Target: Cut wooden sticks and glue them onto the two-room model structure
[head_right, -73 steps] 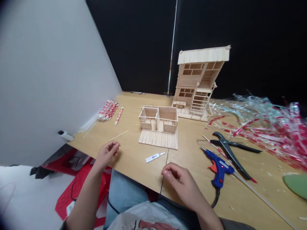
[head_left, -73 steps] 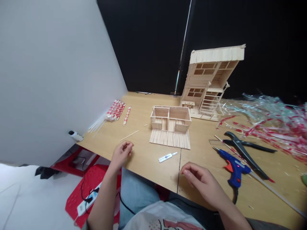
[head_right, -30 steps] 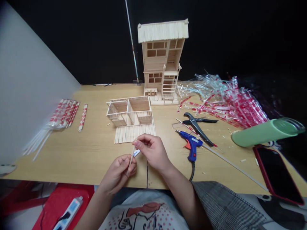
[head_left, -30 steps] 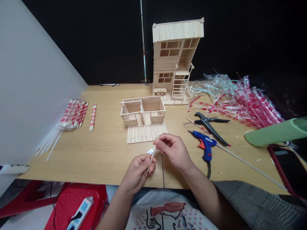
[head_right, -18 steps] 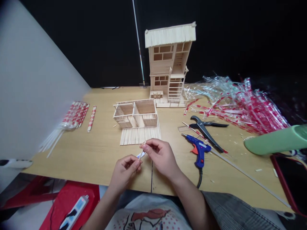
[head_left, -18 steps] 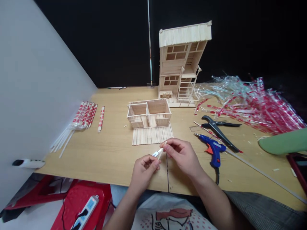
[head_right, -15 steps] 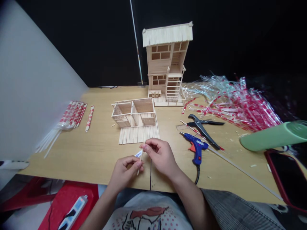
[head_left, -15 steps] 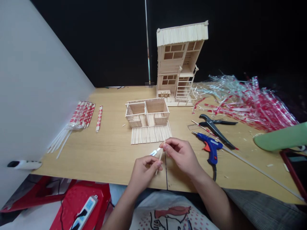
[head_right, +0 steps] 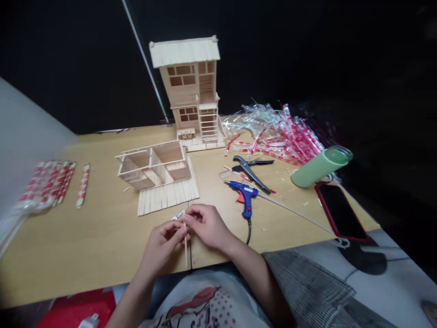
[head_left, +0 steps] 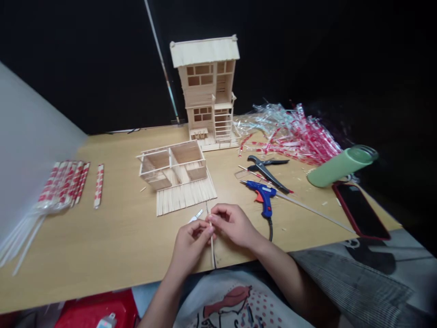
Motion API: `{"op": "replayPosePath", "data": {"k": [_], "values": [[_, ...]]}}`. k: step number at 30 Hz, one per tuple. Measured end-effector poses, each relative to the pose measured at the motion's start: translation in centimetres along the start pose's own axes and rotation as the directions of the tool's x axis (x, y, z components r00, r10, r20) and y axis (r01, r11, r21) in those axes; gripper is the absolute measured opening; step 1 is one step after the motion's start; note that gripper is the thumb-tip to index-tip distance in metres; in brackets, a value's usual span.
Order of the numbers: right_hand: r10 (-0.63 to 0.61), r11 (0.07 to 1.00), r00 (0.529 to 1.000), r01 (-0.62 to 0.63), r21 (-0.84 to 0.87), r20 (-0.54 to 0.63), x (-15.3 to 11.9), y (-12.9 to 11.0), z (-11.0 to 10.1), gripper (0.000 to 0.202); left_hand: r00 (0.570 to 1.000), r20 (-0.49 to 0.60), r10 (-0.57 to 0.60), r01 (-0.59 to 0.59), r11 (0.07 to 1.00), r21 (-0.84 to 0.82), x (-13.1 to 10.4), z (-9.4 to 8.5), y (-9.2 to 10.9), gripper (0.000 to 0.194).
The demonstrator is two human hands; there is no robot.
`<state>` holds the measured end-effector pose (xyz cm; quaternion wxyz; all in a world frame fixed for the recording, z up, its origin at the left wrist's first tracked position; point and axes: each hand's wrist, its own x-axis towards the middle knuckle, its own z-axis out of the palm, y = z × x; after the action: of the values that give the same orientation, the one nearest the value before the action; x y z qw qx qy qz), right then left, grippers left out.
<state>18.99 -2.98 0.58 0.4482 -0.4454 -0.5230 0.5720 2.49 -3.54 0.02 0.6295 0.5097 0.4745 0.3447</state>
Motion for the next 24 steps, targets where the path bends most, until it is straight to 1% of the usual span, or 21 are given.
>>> {"op": "replayPosePath", "data": {"k": [4, 8, 12, 15, 18, 21, 24], "values": [[0.055, 0.991, 0.998, -0.056, 0.122, 0.006, -0.5, 0.7, -0.5, 0.031, 0.995, 0.063, -0.079, 0.084, 0.994, -0.076, 0.0, 0.8, -0.9, 0.036], [0.103, 0.978, 0.994, -0.106, 0.182, 0.024, -0.8, 1.4, -0.9, 0.036, 0.995, 0.036, -0.091, 0.094, 0.992, -0.085, -0.2, 2.1, -1.1, 0.041], [0.085, 0.984, 0.996, -0.084, 0.159, 0.000, -0.9, 1.6, -1.6, 0.035, 0.995, 0.020, -0.103, 0.104, 0.993, -0.054, -0.1, 2.8, -1.2, 0.043], [0.088, 0.987, 0.996, -0.085, 0.140, -0.013, -1.0, 1.5, -2.2, 0.033, 0.993, 0.020, -0.115, 0.116, 0.993, -0.032, 0.1, 3.1, -1.2, 0.044], [0.089, 0.984, 0.996, -0.085, 0.156, -0.014, -1.1, 1.6, -2.5, 0.029, 0.993, 0.028, -0.115, 0.116, 0.993, -0.019, 0.4, 3.2, -1.6, 0.044], [0.069, 0.986, 0.997, -0.066, 0.152, -0.015, -1.2, 1.8, -2.5, 0.024, 0.991, 0.037, -0.129, 0.130, 0.990, -0.050, 0.5, 3.1, -2.4, 0.044], [0.035, 0.997, 0.999, -0.033, 0.074, -0.032, -1.1, 1.6, -2.6, 0.017, 0.986, 0.035, -0.163, 0.166, 0.979, -0.122, 0.4, 2.9, -2.9, 0.038]]}}
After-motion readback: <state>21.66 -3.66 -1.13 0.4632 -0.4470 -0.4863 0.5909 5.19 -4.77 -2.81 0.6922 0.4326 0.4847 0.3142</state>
